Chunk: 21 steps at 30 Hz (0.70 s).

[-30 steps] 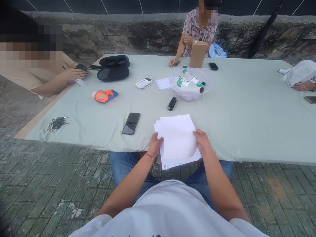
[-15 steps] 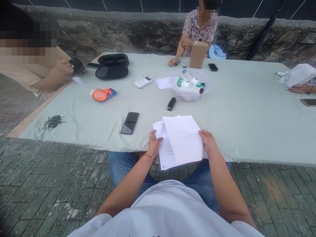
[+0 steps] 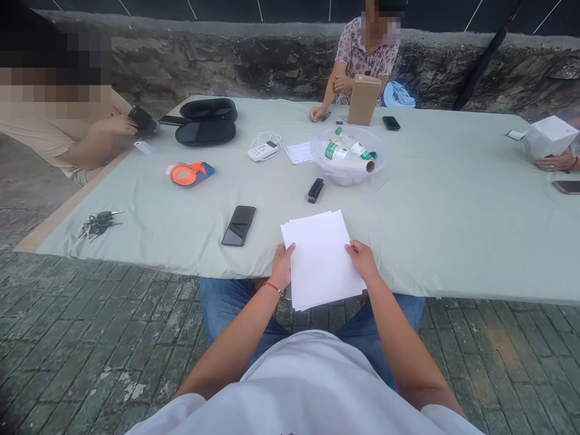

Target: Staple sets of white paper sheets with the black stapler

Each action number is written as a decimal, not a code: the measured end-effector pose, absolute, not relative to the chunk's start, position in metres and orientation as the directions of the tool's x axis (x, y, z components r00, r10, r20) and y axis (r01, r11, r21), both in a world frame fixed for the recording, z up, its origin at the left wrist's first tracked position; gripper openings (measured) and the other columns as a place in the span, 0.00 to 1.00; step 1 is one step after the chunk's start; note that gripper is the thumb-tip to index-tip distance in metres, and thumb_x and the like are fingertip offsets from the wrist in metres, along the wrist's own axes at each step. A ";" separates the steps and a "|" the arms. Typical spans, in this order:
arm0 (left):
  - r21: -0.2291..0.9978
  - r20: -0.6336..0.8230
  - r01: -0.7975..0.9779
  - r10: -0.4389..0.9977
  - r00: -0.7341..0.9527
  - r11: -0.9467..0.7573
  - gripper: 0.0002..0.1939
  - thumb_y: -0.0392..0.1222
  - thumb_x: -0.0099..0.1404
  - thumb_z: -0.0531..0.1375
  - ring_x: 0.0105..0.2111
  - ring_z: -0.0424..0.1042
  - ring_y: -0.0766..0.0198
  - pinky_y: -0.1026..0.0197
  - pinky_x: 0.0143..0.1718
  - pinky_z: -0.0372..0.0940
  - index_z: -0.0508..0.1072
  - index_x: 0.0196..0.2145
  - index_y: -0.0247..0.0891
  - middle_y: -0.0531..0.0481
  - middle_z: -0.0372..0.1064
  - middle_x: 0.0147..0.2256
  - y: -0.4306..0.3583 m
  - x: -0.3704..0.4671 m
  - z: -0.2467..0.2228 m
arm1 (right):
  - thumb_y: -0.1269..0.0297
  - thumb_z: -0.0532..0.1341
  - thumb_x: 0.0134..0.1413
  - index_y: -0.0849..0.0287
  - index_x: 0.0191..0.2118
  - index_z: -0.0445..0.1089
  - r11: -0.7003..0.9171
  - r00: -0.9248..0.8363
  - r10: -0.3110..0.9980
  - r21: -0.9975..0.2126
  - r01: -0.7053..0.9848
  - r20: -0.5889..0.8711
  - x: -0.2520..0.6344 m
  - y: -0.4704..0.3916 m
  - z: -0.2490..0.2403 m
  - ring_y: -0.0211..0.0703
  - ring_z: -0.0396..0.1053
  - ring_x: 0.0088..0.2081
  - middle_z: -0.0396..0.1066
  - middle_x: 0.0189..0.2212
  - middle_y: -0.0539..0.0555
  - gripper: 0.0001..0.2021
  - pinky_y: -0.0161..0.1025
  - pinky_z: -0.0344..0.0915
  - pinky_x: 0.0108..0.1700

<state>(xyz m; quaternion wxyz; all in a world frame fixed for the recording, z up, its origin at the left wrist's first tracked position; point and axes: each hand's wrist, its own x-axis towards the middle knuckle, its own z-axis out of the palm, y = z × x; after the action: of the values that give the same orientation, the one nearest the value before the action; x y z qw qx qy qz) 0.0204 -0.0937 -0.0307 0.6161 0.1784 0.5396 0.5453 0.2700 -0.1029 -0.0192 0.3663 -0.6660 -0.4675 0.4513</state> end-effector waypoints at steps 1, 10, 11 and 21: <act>0.816 -0.473 -0.458 0.862 -0.179 0.353 0.23 0.46 0.53 0.68 0.37 0.75 0.58 0.53 0.42 0.69 0.64 0.42 0.38 0.43 0.74 0.42 -0.093 0.020 -0.032 | 0.47 0.60 0.52 0.55 0.36 0.74 -0.280 0.142 0.958 -0.909 0.309 -0.247 0.268 -0.102 -0.020 0.45 0.68 0.31 0.74 0.28 0.51 0.16 0.40 0.65 0.34; 0.771 -0.521 -0.495 0.844 -0.129 0.401 0.20 0.40 0.50 0.68 0.36 0.75 0.57 0.52 0.42 0.69 0.67 0.39 0.37 0.43 0.76 0.40 -0.092 0.023 -0.026 | 0.50 0.58 0.57 0.55 0.55 0.69 -0.105 0.200 0.980 -0.817 0.567 0.013 0.275 -0.096 -0.030 0.54 0.68 0.52 0.71 0.52 0.60 0.24 0.55 0.62 0.58; 0.756 -0.527 -0.509 0.844 -0.102 0.411 0.20 0.39 0.49 0.68 0.36 0.75 0.57 0.52 0.41 0.69 0.68 0.40 0.37 0.43 0.76 0.40 -0.092 0.024 -0.021 | 0.49 0.58 0.57 0.55 0.55 0.70 -0.073 0.168 0.985 -0.801 0.595 0.035 0.274 -0.099 -0.026 0.56 0.65 0.56 0.69 0.54 0.60 0.23 0.58 0.59 0.60; 0.962 0.225 0.227 0.906 -0.358 -0.150 0.09 0.29 0.55 0.58 0.31 0.64 0.63 0.60 0.37 0.61 0.63 0.31 0.41 0.52 0.63 0.30 -0.123 0.063 0.125 | 0.48 0.73 0.42 0.45 0.70 0.47 0.103 -0.599 0.801 -0.986 0.133 0.002 0.224 -0.171 0.092 0.60 0.52 0.67 0.53 0.68 0.55 0.52 0.58 0.53 0.66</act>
<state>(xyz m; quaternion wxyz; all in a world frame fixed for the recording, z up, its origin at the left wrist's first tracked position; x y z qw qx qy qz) 0.0626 -0.1226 0.1246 0.2916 0.4858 0.5832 0.5821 0.2243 -0.1711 0.0923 0.2895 -0.3415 -0.6838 0.5762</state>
